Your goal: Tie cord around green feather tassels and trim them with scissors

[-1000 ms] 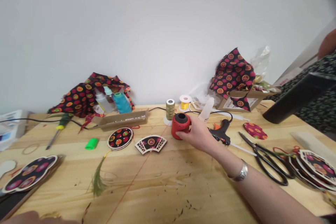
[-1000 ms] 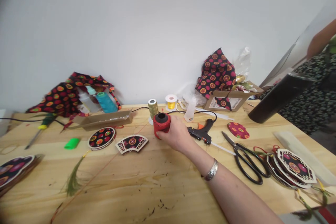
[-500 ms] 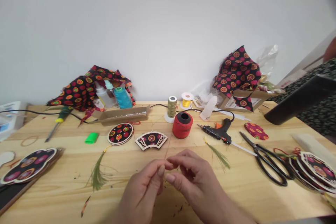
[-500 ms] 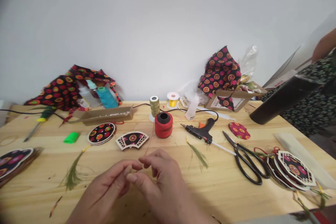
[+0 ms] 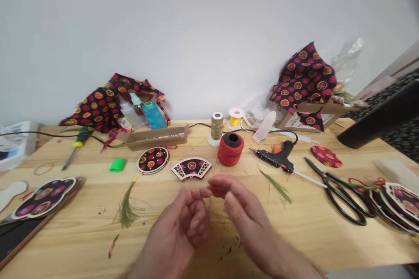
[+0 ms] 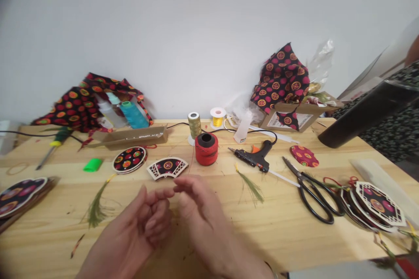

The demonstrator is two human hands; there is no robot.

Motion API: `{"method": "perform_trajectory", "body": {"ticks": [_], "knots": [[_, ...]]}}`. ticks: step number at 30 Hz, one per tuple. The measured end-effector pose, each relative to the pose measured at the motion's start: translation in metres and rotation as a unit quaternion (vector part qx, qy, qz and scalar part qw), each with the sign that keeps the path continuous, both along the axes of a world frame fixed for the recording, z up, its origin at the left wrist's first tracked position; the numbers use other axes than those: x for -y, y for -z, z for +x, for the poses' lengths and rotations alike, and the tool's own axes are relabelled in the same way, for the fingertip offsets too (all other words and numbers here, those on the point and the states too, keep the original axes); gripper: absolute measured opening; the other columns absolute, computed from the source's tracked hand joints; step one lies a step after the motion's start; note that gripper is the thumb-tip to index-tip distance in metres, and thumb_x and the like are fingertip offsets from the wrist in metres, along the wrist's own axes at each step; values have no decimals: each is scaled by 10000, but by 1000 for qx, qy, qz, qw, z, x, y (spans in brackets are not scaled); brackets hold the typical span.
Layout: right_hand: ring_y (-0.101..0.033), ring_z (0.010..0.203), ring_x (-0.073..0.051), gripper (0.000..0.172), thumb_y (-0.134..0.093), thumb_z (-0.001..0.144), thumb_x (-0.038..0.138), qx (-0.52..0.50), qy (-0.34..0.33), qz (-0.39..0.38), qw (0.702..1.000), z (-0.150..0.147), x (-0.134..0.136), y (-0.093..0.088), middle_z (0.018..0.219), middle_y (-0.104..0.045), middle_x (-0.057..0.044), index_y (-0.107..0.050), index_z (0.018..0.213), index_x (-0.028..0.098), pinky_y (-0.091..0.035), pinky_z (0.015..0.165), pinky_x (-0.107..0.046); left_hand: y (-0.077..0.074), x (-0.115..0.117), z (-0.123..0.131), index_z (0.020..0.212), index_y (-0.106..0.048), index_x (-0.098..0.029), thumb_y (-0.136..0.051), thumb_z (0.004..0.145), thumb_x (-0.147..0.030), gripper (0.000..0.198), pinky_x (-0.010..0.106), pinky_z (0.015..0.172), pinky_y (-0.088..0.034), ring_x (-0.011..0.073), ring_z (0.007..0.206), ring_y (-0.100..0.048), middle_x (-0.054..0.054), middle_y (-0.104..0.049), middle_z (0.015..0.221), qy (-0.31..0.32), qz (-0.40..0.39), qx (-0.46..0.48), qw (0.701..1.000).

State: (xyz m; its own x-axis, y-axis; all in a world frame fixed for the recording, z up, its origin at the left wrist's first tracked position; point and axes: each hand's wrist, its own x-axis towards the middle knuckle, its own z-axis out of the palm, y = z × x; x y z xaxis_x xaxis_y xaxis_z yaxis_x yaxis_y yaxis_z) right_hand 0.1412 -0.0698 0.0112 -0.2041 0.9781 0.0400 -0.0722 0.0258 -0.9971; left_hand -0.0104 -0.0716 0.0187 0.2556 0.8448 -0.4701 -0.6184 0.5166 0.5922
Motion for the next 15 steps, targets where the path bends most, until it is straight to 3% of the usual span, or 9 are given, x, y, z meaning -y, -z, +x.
{"method": "perform_trajectory", "body": {"ticks": [2, 4, 6, 10, 13, 15], "knots": [[-471, 1182, -182, 540, -633, 800, 299, -18, -86, -34, 996, -6, 4, -2, 1286, -508, -36, -422, 1297, 310, -384, 986, -331, -3, -1, -1, 871, -680, -116, -377, 902, -445, 448, 220, 494, -352, 99, 493, -331, -21, -424, 544, -7, -4, 32, 999], [-511, 1135, -184, 711, -722, 707, 210, -38, -154, -56, 986, -14, 4, -6, 1239, -543, -31, -384, 1323, 319, -418, 949, -314, -6, -1, -2, 876, -677, -108, -369, 908, -426, 444, 236, 526, -389, 112, 525, -376, -6, -443, 566, -24, 1, 41, 999], [-582, 978, -159, 615, -702, 705, 133, -41, -178, -65, 981, -19, 2, -7, 1075, -616, -14, -472, 1253, 289, -461, 860, -273, -8, -1, -4, 866, -673, -114, -373, 908, -406, 421, 257, 533, -407, 127, 541, -398, 0, -443, 571, -41, 11, 43, 998], [-552, 659, -106, 283, -604, 771, 108, 66, -120, -62, 989, -19, -3, 0, 722, -605, 28, -639, 1024, 228, -438, 620, -202, -7, -3, -10, 851, -668, -117, -377, 907, -373, 392, 264, 514, -413, 130, 536, -400, 2, -442, 571, -80, 27, 39, 996], [-535, 634, -110, 127, -608, 774, 141, 167, -66, -14, 984, -13, -6, 7, 659, -600, 18, -693, 847, 200, -412, 601, -211, -10, -8, -12, 848, -670, -108, -390, 905, -354, 377, 254, 505, -420, 123, 527, -398, -2, -438, 558, -103, 22, 25, 994], [-537, 640, -113, 117, -602, 783, 159, 207, -40, 19, 977, -10, -7, 9, 649, -605, 6, -685, 703, 180, -410, 610, -214, -14, -12, -14, 848, -673, -108, -411, 898, -354, 363, 247, 494, -421, 117, 516, -392, -10, -428, 544, -111, 29, 19, 993]]}}
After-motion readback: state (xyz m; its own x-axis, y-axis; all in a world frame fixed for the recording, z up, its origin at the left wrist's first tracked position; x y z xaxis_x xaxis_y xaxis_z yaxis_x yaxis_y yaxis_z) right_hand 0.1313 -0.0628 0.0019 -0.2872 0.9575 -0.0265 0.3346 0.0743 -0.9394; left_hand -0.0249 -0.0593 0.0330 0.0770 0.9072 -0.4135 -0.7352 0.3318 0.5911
